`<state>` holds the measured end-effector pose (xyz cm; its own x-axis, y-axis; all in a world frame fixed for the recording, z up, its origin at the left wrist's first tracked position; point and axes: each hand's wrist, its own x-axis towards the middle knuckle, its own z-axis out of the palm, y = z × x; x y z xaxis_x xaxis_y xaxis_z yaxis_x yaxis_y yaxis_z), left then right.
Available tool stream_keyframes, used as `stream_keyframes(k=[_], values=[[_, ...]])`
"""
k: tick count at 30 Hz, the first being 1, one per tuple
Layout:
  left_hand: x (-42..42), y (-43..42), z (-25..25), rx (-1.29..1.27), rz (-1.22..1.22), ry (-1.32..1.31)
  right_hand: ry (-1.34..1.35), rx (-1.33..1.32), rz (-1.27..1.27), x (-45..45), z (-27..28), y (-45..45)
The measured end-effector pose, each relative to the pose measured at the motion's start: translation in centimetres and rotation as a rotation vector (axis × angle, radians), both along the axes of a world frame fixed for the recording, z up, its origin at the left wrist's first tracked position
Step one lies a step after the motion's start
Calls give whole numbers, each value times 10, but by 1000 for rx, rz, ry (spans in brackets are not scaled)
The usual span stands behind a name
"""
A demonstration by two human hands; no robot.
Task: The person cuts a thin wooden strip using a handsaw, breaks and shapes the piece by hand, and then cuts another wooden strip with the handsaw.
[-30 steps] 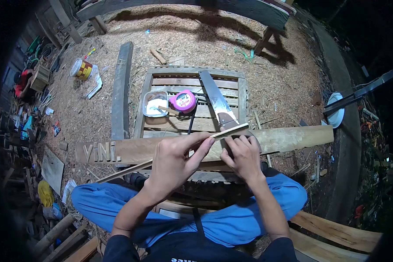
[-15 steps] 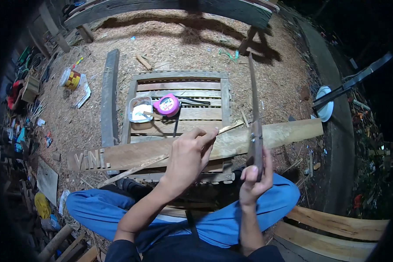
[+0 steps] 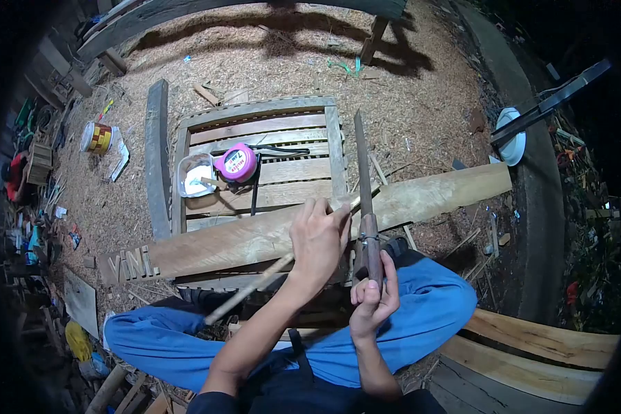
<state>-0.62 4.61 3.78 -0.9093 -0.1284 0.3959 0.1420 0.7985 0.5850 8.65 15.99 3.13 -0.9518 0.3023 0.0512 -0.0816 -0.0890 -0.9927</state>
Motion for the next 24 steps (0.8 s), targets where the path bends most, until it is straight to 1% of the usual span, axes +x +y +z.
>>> stream_keyframes(k=[4,6,7,11,13,15,16,17,19,21,24], values=[[-1,3,-7,-2,-19,-11,-17,14,4,2,-6,3],[-3,-1,-11,81,-64,-21,-19,21,5,4,-8,4],[-5,-3,-13,82,-64,-24,-17,26,13,4,-8,4],[-9,-13,-19,102,-172,29,-16,76,23,13,-20,10],[-11,-17,-21,108,-202,38,-28,176,26,19,-24,14],[-13,-20,-23,109,-256,70,61,334,34,20,-25,11],[-14,-22,-24,114,-257,70,150,474,42,16,-19,9],[-14,-24,-25,114,-283,56,315,591,-9,8,-24,4],[-15,-29,-26,117,-310,48,287,773,120,13,-20,6],[-16,-34,-27,107,-371,8,284,815,130,15,-17,1],[-16,-35,-25,89,-388,10,341,847,84,13,-18,1]])
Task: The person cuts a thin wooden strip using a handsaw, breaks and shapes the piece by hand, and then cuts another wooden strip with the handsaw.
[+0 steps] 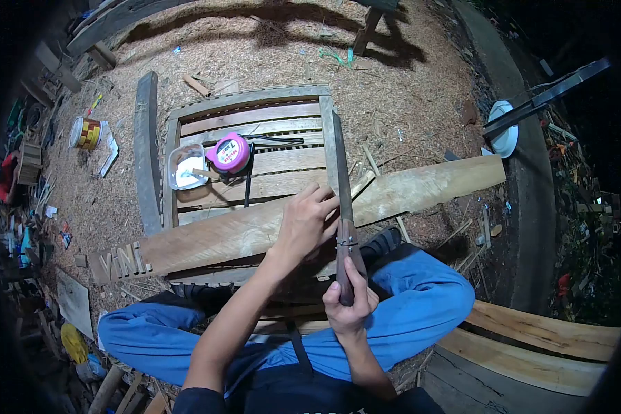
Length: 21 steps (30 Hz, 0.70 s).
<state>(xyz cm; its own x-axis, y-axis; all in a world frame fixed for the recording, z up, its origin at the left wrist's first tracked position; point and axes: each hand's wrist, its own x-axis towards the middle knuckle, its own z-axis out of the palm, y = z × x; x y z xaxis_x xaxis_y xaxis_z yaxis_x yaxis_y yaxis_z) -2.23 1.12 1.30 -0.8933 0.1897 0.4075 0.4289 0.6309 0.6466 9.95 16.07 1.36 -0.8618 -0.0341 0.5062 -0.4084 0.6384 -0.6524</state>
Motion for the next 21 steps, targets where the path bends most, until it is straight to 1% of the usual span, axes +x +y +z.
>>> stream_keyframes(k=[3,5,7,9,10,13,16,19,21], values=[[0,0,0,5,-11,12,-17,9,10,-1,0,0],[-1,-1,-2,-13,-20,11,-60,-106,26,-1,0,-2],[-3,-3,-2,-30,-26,12,-86,-122,27,-1,3,-3],[-5,-7,-2,-116,-84,-20,-114,-135,21,0,2,-3],[-4,-6,-3,-115,-89,-21,-120,-160,16,1,-1,-5],[-5,-6,-3,-131,-91,9,-109,-194,11,0,-4,-9],[-1,-5,-1,-213,-49,5,-131,-233,-1,2,-4,-13],[-2,-4,1,-231,-18,68,-171,-263,-60,1,-2,-16],[-3,-3,3,-283,10,171,-81,-227,-1,-1,-6,-13]])
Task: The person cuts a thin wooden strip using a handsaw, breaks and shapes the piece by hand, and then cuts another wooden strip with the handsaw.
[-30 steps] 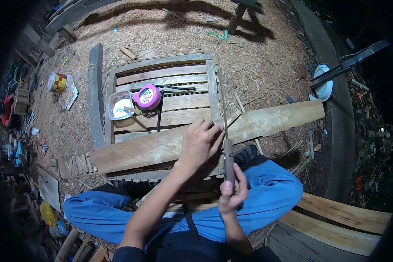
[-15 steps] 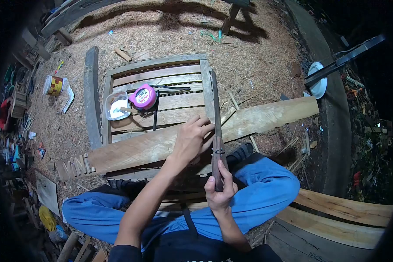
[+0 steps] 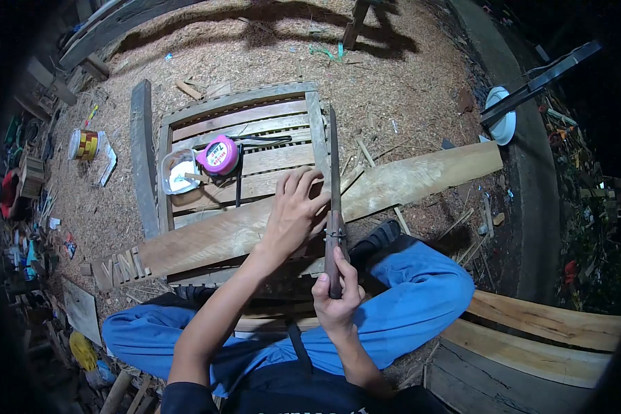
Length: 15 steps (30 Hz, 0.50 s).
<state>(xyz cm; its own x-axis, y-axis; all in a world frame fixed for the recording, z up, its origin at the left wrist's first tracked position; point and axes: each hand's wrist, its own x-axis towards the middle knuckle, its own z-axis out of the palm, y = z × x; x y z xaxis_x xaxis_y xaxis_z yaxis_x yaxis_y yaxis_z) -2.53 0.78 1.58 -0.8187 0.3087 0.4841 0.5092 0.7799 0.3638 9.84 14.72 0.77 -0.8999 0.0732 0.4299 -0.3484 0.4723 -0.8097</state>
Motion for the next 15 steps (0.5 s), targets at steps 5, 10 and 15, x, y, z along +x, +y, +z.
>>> stream_keyframes(k=[5,10,15], values=[[1,-1,-17,57,-60,-149,-41,-3,-11,3,2,1],[0,-2,-14,48,-67,-154,-44,51,-15,-2,1,-1],[-1,-3,-13,27,-70,-140,1,-17,-13,1,2,0]])
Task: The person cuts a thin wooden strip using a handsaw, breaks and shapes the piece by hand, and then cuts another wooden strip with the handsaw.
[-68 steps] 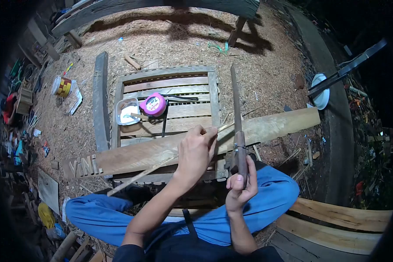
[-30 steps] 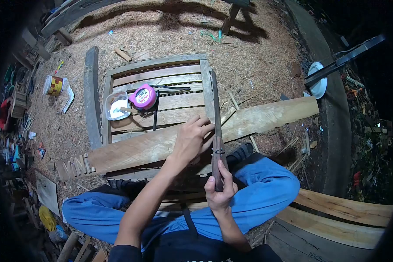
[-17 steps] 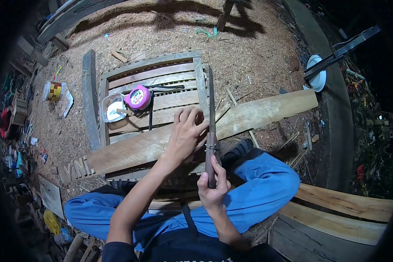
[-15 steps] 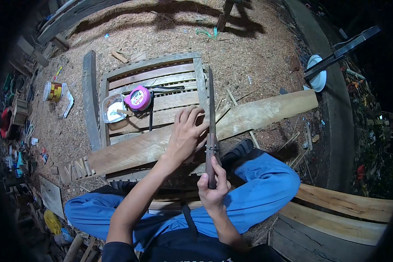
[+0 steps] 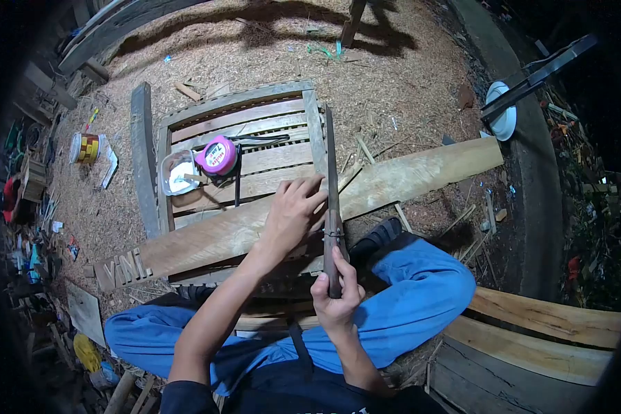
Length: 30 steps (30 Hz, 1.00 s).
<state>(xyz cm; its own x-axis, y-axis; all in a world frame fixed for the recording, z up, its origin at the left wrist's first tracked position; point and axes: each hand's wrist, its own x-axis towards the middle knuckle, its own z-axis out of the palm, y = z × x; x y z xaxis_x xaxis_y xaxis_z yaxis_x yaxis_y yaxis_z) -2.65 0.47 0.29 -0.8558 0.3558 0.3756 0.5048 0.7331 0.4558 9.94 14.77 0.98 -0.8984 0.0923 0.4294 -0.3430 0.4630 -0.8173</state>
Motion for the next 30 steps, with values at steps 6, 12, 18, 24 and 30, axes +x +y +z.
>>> stream_keyframes(k=[6,12,18,24,30], values=[[1,1,3,18,11,-12,-33,55,3,1,-2,3],[2,3,2,5,25,13,-24,63,24,-1,-1,10],[1,2,3,-4,24,-21,-34,62,27,-1,0,9],[-1,1,2,5,32,7,-78,-17,-17,0,4,6],[1,4,3,1,27,19,-58,-65,1,8,3,6]])
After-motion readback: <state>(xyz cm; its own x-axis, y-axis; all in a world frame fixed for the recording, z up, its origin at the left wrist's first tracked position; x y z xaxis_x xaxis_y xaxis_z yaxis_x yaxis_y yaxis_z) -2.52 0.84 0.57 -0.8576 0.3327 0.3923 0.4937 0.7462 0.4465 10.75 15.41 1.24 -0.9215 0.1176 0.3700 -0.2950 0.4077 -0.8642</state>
